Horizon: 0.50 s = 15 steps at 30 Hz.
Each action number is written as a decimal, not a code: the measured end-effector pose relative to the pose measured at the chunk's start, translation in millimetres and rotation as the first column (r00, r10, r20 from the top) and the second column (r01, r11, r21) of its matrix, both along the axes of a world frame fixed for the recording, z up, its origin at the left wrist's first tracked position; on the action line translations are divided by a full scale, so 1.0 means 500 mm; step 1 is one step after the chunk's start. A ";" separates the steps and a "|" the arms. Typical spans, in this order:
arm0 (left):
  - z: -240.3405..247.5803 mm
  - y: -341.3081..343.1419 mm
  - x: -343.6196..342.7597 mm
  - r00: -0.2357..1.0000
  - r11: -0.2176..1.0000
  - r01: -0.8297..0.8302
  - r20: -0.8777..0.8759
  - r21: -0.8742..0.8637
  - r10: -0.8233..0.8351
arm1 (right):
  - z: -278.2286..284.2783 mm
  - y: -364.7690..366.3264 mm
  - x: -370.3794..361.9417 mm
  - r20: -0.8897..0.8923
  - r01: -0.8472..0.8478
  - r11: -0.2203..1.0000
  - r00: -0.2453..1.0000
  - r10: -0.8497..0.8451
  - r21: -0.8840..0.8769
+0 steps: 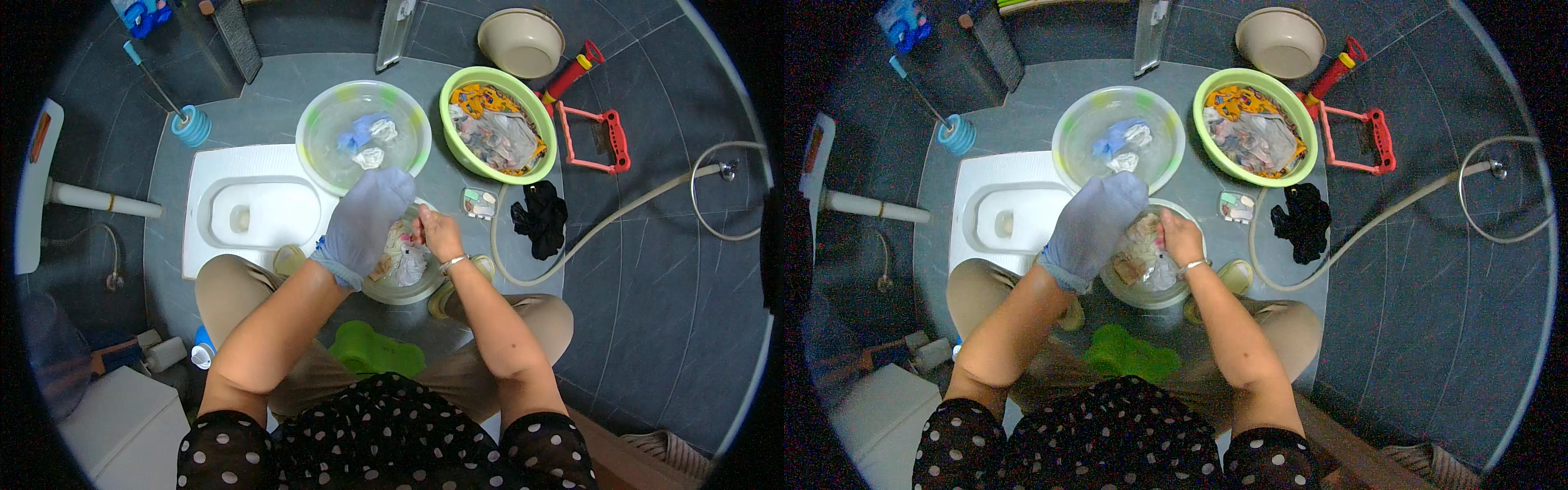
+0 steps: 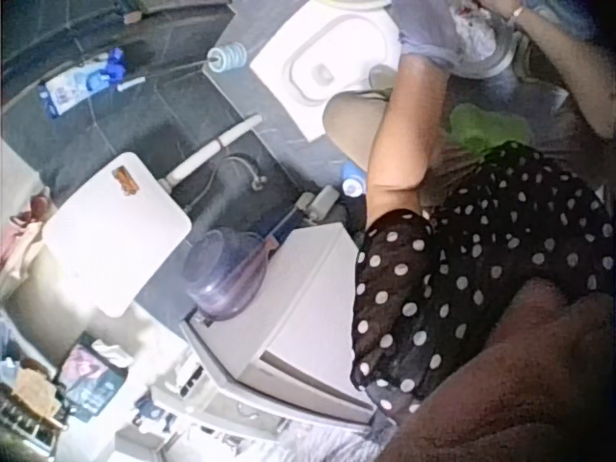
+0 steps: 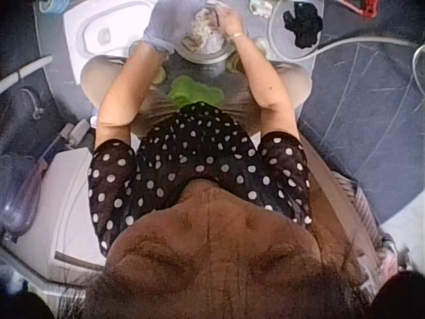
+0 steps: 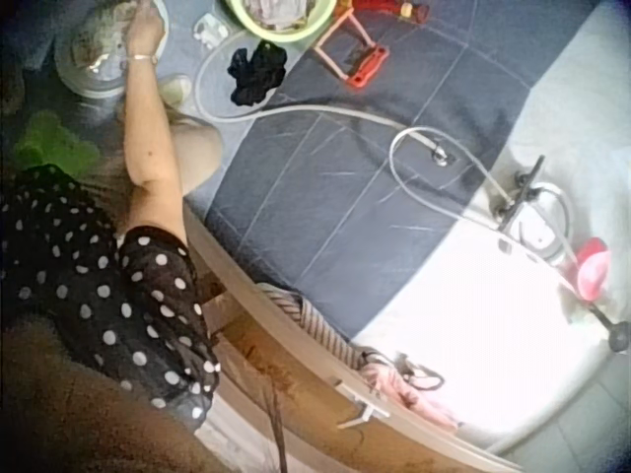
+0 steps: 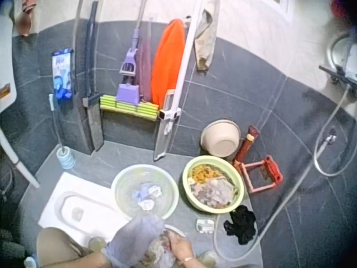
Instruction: The person washes laundry by hand in a basin, rubbing soap onto a white cloth and a blue sock before scrubbing them together.
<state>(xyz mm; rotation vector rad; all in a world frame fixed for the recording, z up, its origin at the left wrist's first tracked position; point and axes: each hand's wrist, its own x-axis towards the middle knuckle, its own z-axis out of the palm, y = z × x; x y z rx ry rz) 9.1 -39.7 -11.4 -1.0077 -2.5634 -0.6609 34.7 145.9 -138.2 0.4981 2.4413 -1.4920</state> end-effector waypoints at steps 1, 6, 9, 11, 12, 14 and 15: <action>-0.003 0.000 -0.002 1.000 0.998 0.001 -0.014 0.056 0.000 | -0.013 0.007 0.002 0.165 0.054 0.990 0.986 -0.033 -0.128; -0.010 -0.005 0.003 0.998 0.987 0.044 0.047 0.157 -0.052 | -0.020 0.038 -0.028 -0.008 -0.122 0.980 0.992 0.123 -0.156; -0.007 -0.019 0.014 0.972 0.954 0.091 0.181 0.285 -0.147 | 0.125 -0.043 -0.033 0.155 0.154 0.785 0.985 -0.075 -0.599; -0.004 -0.005 0.020 0.942 0.918 0.134 0.238 0.374 -0.235 | 0.183 -0.054 -0.032 0.222 0.247 0.522 0.969 -0.111 -0.817; -0.017 0.008 0.021 0.944 0.887 0.161 0.195 0.434 -0.267 | 0.179 -0.053 -0.031 0.215 0.243 0.523 0.970 -0.114 -0.817; -0.023 0.029 0.020 0.943 0.848 0.198 0.141 0.492 -0.303 | 0.168 -0.064 -0.027 -0.174 0.062 0.803 0.964 -0.202 -0.593; -0.022 0.040 0.019 0.960 0.913 0.218 0.093 0.343 -0.264 | 0.166 -0.065 -0.028 -0.247 0.149 0.851 0.919 -0.307 -0.503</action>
